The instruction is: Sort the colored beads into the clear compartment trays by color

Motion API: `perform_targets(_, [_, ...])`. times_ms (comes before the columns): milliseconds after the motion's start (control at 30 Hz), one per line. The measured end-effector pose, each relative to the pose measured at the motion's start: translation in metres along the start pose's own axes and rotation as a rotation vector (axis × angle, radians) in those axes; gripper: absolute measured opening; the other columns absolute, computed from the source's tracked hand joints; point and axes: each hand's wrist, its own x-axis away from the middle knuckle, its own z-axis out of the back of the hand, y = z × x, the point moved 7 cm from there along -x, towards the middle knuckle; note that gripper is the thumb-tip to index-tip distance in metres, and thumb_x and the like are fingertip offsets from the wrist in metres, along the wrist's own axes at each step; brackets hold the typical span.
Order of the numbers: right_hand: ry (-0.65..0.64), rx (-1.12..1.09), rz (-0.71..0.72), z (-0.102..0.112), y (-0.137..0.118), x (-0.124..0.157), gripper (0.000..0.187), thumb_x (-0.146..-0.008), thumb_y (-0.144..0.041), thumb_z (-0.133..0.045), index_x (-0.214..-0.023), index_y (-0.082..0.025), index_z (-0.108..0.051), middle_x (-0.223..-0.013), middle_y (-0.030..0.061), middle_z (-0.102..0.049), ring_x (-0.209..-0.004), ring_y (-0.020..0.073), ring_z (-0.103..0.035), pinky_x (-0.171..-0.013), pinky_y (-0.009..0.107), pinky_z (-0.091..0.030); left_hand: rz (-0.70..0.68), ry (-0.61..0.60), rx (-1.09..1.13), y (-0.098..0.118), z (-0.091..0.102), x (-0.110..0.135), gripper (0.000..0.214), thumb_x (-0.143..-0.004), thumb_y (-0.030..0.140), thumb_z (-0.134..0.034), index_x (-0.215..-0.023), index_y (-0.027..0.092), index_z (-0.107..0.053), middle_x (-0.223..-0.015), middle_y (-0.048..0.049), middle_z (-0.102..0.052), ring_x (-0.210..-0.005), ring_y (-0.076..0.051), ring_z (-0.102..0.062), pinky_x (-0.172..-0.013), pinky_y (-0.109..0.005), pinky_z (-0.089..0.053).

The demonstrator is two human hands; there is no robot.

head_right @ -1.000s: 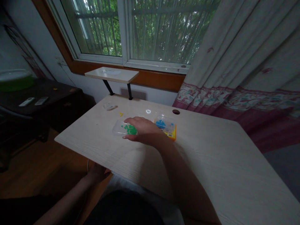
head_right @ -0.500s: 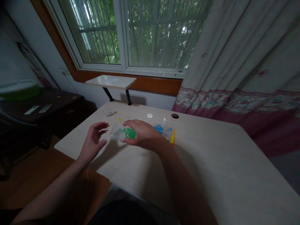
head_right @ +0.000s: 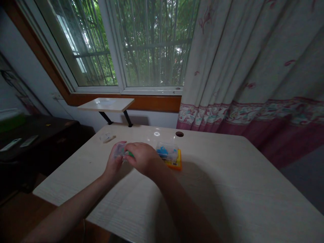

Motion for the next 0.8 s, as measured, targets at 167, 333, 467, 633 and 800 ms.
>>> perform_targets(167, [-0.057,0.006,-0.044,-0.02,0.004,-0.004,0.027,-0.092,-0.025,-0.055,-0.117,-0.017,-0.063,-0.12,0.0104,-0.069,-0.111,0.0211,-0.064,-0.095,0.035,-0.048,0.088,0.008,0.157,-0.029,0.0,0.012,0.065,-0.079,0.067,-0.061,-0.123,0.019,-0.053,-0.117,-0.0101,-0.06,-0.106,-0.023,-0.059,-0.093,-0.033,-0.047])
perform_targets(333, [-0.05,0.175,-0.057,-0.033,0.007,-0.008,0.027,-0.097,-0.027,-0.048,-0.115,-0.013,-0.063,-0.11,0.0112,-0.072,-0.102,0.0209,-0.067,-0.089,0.032,-0.05,0.233,0.026,0.362,-0.034,-0.005,0.014,0.058,-0.081,0.063,-0.063,-0.12,0.019,-0.06,-0.115,-0.0086,-0.064,-0.103,-0.02,-0.061,-0.088,-0.029,-0.049])
perform_targets(467, [0.022,0.31,-0.006,-0.038,0.001,-0.009,0.025,-0.096,-0.021,-0.046,-0.113,-0.012,-0.063,-0.106,0.0098,-0.073,-0.096,0.02,-0.068,-0.083,0.03,-0.051,0.32,0.091,0.468,-0.036,-0.006,0.016,0.058,-0.075,0.062,-0.07,-0.112,0.018,-0.066,-0.111,-0.0079,-0.067,-0.103,-0.021,-0.062,-0.089,-0.029,-0.049])
perform_targets(633, [0.096,0.401,-0.022,-0.038,-0.007,-0.009,0.023,-0.095,-0.018,-0.048,-0.11,-0.012,-0.065,-0.1,0.0087,-0.074,-0.088,0.0208,-0.07,-0.076,0.03,-0.054,0.388,0.132,0.535,-0.041,-0.008,0.019,0.058,-0.073,0.063,-0.071,-0.109,0.017,-0.069,-0.105,-0.0064,-0.069,-0.099,-0.019,-0.062,-0.087,-0.028,-0.048])
perform_targets(800, [0.166,0.424,-0.029,-0.037,-0.014,-0.008,0.021,-0.094,-0.015,-0.049,-0.108,-0.013,-0.065,-0.105,0.0089,-0.073,-0.093,0.0219,-0.07,-0.081,0.032,-0.057,0.392,0.155,0.552,-0.037,-0.01,0.017,0.054,-0.07,0.061,-0.075,-0.1,0.016,-0.071,-0.097,-0.0053,-0.07,-0.092,-0.018,-0.062,-0.082,-0.026,-0.048])
